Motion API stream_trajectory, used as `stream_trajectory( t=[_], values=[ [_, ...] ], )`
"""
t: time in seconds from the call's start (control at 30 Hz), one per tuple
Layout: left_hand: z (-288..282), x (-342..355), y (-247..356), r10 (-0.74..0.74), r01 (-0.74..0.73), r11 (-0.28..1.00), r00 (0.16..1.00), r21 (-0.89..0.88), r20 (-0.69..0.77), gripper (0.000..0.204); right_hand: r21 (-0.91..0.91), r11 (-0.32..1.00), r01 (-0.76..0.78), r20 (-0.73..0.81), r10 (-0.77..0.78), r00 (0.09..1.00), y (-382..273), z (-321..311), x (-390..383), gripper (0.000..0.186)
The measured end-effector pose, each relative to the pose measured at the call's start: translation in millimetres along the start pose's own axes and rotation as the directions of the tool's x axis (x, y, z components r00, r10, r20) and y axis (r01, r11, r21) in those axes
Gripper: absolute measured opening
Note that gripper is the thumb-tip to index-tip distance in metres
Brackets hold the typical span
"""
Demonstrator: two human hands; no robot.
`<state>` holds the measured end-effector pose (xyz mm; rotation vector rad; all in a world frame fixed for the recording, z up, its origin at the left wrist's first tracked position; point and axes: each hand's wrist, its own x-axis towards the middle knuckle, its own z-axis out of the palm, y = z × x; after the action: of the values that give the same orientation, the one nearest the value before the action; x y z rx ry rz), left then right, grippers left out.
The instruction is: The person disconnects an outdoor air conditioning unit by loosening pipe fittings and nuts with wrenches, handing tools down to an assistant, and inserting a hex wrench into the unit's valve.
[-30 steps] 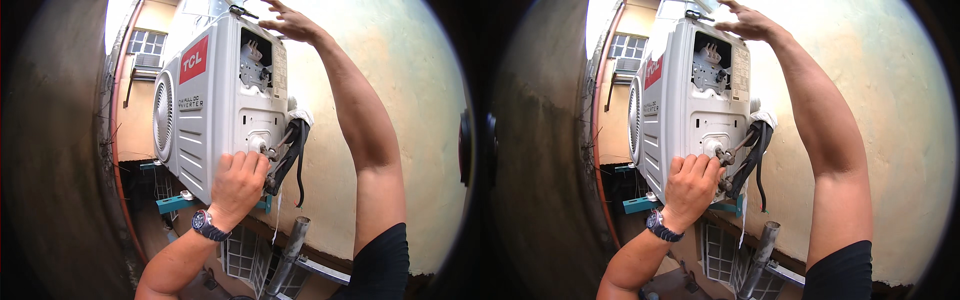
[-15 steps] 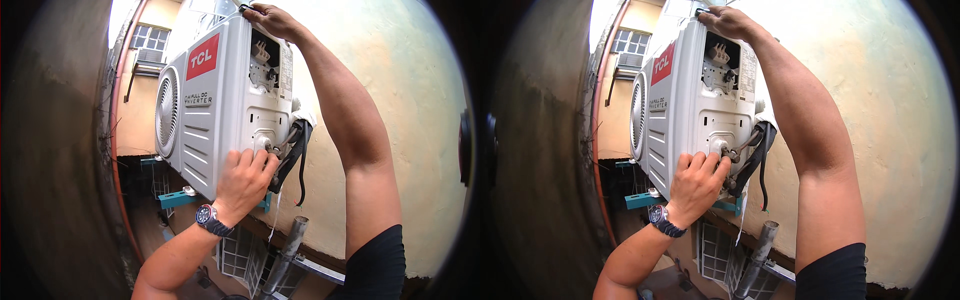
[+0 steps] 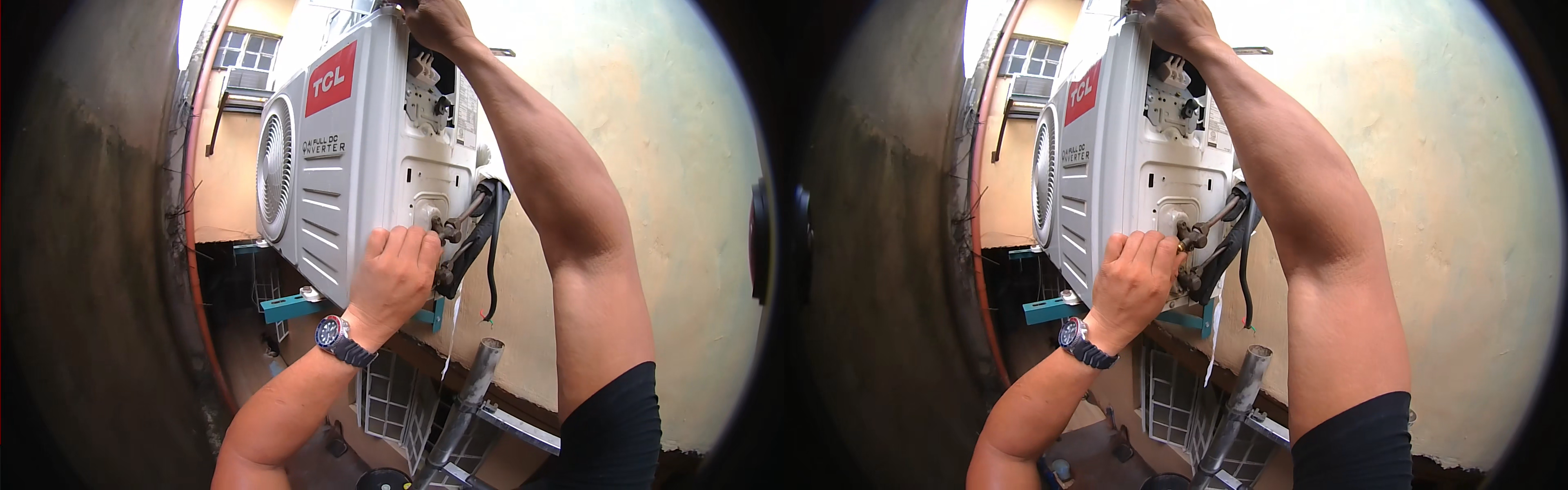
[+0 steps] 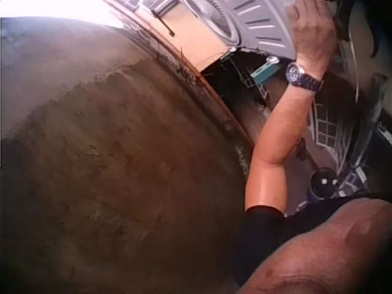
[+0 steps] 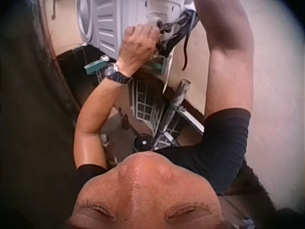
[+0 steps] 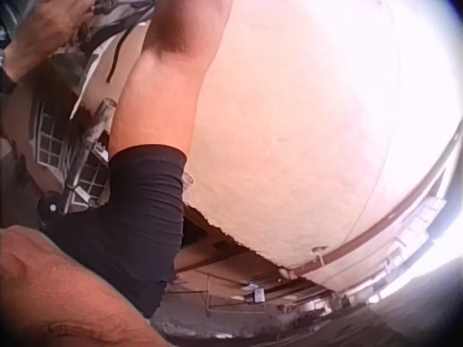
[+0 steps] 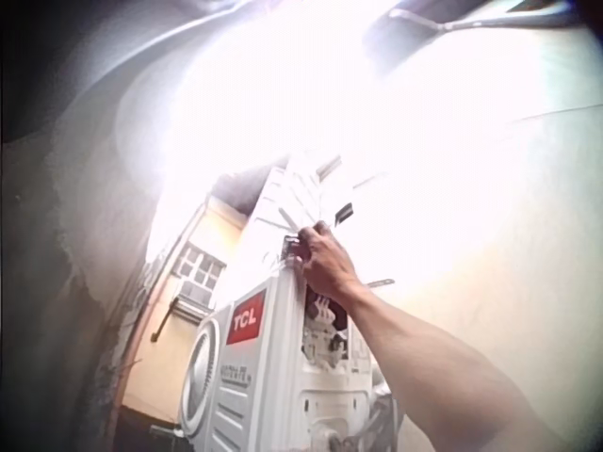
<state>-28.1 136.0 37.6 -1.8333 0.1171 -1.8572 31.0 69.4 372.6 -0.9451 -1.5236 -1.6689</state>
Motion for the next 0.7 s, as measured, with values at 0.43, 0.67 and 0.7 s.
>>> stream_trajectory(
  t=[0.43,0.67,0.7],
  values=[
    [-12.6,15.0,-4.2,-0.242,0.120,0.870,0.948,-0.477,-0.204,0.034,0.072,0.981,0.179,-0.413,-0.134,0.901,-3.8,-47.6,24.9,0.008],
    [58.6,6.6,91.8,-0.108,0.094,0.986,0.989,-0.135,-0.104,0.029,0.121,0.992,-0.020,-0.680,0.097,0.727,-41.1,-51.3,-79.7,0.016],
    [59.8,5.7,87.7,-0.098,0.083,0.985,0.991,-0.154,-0.092,0.029,0.202,0.977,-0.064,-0.683,0.188,0.706,-45.6,-61.2,-95.4,0.017]
  ],
)
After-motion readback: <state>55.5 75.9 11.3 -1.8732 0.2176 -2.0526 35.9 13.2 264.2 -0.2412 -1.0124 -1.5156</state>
